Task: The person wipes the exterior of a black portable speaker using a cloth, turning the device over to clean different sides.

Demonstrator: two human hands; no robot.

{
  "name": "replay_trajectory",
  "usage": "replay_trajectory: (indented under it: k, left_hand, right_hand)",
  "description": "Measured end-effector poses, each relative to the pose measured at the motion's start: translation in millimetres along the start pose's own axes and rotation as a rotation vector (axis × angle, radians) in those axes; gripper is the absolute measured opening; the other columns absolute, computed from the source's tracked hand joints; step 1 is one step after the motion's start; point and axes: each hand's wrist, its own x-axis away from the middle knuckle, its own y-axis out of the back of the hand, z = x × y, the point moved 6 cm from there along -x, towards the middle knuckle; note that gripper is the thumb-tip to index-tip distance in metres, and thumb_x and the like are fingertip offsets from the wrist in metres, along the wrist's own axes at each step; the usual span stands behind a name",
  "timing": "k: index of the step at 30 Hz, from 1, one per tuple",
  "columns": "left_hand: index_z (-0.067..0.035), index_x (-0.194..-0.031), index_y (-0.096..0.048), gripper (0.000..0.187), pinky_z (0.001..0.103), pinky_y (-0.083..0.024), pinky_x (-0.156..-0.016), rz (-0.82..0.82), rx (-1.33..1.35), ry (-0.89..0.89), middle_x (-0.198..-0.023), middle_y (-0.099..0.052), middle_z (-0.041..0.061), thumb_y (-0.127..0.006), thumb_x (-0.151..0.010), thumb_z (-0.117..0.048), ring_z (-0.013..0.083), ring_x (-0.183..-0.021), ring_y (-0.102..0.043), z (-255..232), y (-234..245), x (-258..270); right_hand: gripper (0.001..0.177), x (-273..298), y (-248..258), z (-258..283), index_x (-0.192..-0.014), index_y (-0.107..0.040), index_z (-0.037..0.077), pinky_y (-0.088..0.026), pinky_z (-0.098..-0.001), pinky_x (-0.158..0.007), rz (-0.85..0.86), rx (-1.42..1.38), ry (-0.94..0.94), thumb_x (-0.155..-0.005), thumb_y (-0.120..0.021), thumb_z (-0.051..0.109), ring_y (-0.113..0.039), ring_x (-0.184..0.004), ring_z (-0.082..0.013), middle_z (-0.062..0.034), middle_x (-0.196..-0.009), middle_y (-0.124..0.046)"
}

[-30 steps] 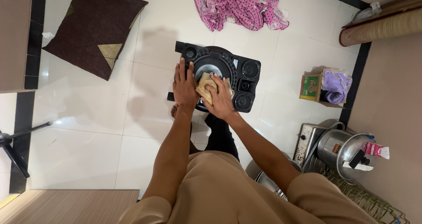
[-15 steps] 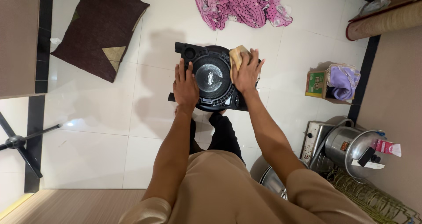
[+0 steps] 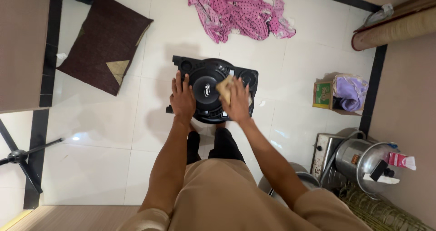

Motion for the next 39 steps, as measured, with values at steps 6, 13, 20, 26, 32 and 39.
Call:
replay_trajectory:
  k: [6, 13, 20, 26, 32, 39]
  left_hand:
    - [-0.021, -0.16, -0.032, 0.053, 0.057, -0.044, -0.108, -0.004, -0.008, 0.03, -0.172, -0.012, 0.003, -0.043, -0.11, -0.029, 0.0344, -0.155, -0.023, -1.9, 0.1, 5.3]
    - [-0.01, -0.159, -0.029, 0.065, 0.061, -0.02, -0.119, -0.081, -0.097, 0.028, -0.166, -0.008, 0.026, -0.051, -0.101, -0.028, 0.0447, -0.155, -0.011, -27.7, 12.6, 8.9]
    - [-0.006, -0.161, -0.025, 0.081, 0.063, -0.016, -0.122, -0.162, 0.122, 0.087, -0.164, -0.008, 0.036, -0.064, -0.094, -0.028, 0.0523, -0.154, -0.008, -67.6, -6.7, 62.6]
    - [-0.012, -0.167, -0.021, 0.085, 0.063, -0.017, -0.125, -0.281, 0.183, 0.039, -0.17, -0.007, 0.034, -0.065, -0.1, -0.041, 0.0509, -0.159, -0.007, -49.8, -47.1, 78.2]
    - [-0.012, -0.164, -0.002, 0.132, 0.066, -0.006, -0.12, 0.016, 0.243, 0.09, -0.165, 0.011, 0.034, -0.081, -0.074, -0.07, 0.0507, -0.153, 0.013, -39.8, -52.9, 65.3]
    - [-0.013, -0.165, 0.002, 0.159, 0.065, -0.004, -0.123, 0.041, 0.16, 0.153, -0.166, 0.012, 0.032, -0.091, -0.051, -0.072, 0.0484, -0.154, 0.015, -44.6, -54.5, 65.2]
  right_hand:
    - [0.076, 60.5, 3.2, 21.2, -0.152, -0.038, 0.011, -0.004, -0.0645, -0.121, 0.321, -0.001, 0.12, -0.091, -0.069, 0.043, -0.012, -0.155, -0.0404, -0.0195, -0.165, -0.016]
    - [0.064, 82.5, 6.5, 3.1, -0.156, -0.041, 0.022, -0.005, -0.0627, -0.123, 0.196, 0.086, 0.388, -0.098, -0.06, 0.041, -0.017, -0.156, -0.0388, -0.0198, -0.167, -0.022]
    - [0.061, 57.4, 8.7, -17.5, -0.148, -0.05, 0.017, -0.008, -0.071, -0.119, 0.218, 0.093, 0.575, -0.091, -0.063, 0.034, -0.02, -0.153, -0.0422, -0.0218, -0.162, -0.03]
    - [0.059, -19.5, 6.5, -42.0, -0.144, -0.053, 0.008, -0.01, -0.0724, -0.124, 0.154, 0.258, 0.578, -0.09, -0.065, 0.029, -0.022, -0.156, -0.0406, -0.0178, -0.159, -0.038]
    - [0.076, -97.7, 37.4, -72.5, -0.146, -0.039, -0.001, -0.016, -0.0672, -0.116, 0.1, 0.097, 0.332, -0.089, -0.071, 0.038, -0.022, -0.146, -0.0504, -0.0287, -0.153, -0.033]
    - [0.088, -75.0, 16.7, -70.7, -0.159, -0.027, 0.001, -0.024, -0.0632, -0.123, 0.145, -0.019, 0.388, -0.09, -0.071, 0.031, -0.03, -0.152, -0.0424, -0.0224, -0.162, -0.033]
